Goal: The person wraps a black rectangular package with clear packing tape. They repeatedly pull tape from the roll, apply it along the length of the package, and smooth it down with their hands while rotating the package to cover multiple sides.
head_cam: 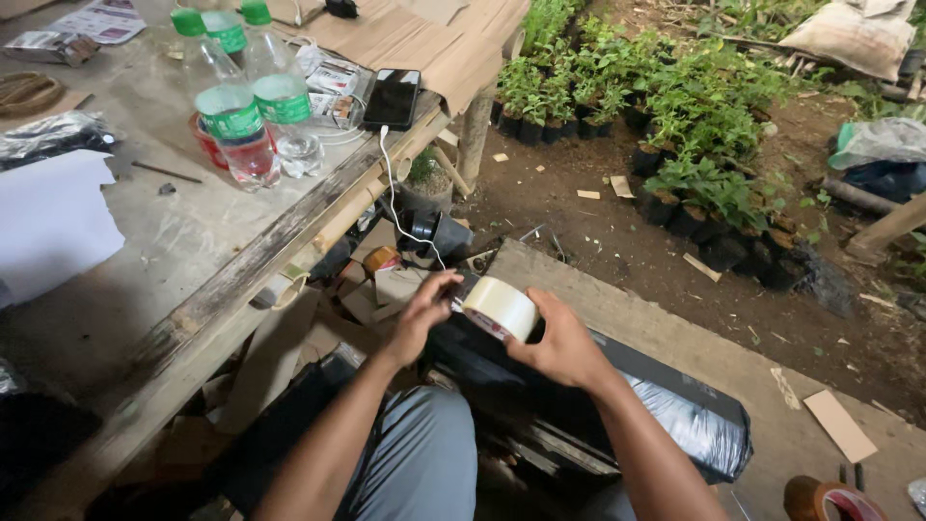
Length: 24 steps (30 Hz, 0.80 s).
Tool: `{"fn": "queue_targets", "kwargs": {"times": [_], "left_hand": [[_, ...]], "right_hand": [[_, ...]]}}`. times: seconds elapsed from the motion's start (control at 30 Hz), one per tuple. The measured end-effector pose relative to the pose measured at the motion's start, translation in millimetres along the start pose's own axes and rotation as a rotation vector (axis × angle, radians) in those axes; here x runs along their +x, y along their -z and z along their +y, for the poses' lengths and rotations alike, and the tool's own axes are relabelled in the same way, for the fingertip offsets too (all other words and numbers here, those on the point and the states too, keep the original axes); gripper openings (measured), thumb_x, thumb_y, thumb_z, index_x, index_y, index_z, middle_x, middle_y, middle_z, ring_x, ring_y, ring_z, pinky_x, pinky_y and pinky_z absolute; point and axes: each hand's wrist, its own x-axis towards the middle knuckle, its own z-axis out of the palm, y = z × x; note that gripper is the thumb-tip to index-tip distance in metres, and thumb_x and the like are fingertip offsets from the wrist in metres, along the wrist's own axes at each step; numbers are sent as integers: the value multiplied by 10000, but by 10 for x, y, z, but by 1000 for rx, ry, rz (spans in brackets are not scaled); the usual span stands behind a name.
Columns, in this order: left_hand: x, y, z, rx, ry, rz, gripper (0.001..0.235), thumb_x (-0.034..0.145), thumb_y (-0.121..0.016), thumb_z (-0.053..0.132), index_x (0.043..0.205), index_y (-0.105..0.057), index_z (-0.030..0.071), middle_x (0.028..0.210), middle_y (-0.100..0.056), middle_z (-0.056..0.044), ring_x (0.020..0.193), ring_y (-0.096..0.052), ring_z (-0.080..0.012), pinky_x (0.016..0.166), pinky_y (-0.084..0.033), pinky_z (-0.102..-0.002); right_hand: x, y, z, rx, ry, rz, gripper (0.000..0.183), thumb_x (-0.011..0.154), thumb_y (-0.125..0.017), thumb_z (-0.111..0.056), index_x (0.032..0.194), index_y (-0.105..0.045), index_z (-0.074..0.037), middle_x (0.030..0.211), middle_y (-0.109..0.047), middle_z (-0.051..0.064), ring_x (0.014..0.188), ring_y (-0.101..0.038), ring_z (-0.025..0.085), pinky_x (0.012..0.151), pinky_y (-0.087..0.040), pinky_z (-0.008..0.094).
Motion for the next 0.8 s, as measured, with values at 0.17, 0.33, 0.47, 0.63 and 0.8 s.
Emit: {"fn": "queue_targets", "kwargs": {"times": [0.17,0.33,0.47,0.63,0.8], "left_hand": [[405,-68,-474,-88,-5,7,174,1169,-515,186,1182,-579,25,1129,-562,-90,1068,-511,-175,1079,-418,-291],[440,-122,-427,151,24,58,185,1047,-527,194,1108,-595,33,1109,-631,-66,1023,-558,-152,962,-441,-274],[381,-141,-262,236,24,62,210,1053,-516,219,1099,-594,30,1180,-644,-72,1081,-577,-160,993,-426,-290],[402,-172,-204,233,-35,46,238,1078,-498,251,1084,-586,30,1244,-649,-80,1119,-554,-178,1044,-398,-304],[386,-168,-191,300,16,37,238,1069,-510,260,1111,-605,46,1214,-664,-91,1145,-576,-182,1061,-403,-316]], "right_hand": [[42,92,-46,70,-113,-89,426,680,-781,-194,1049,-647,-29,885,-722,150,818,-707,251,778,-553,372],[28,381,-77,-3,-150,-126,432,659,-800,-247,1022,-687,-42,893,-751,150,804,-729,264,755,-571,386],[-317,897,71,-274,-385,-258,452,669,-842,-402,976,-769,-78,877,-786,132,791,-746,245,757,-573,408],[-1091,1697,376,-167,-571,-230,461,687,-879,-479,918,-781,-92,699,-774,80,624,-709,178,605,-556,383],[-2038,2204,991,-128,-702,-51,381,853,-765,-402,747,-752,-37,577,-658,71,516,-577,154,524,-484,350]]}}
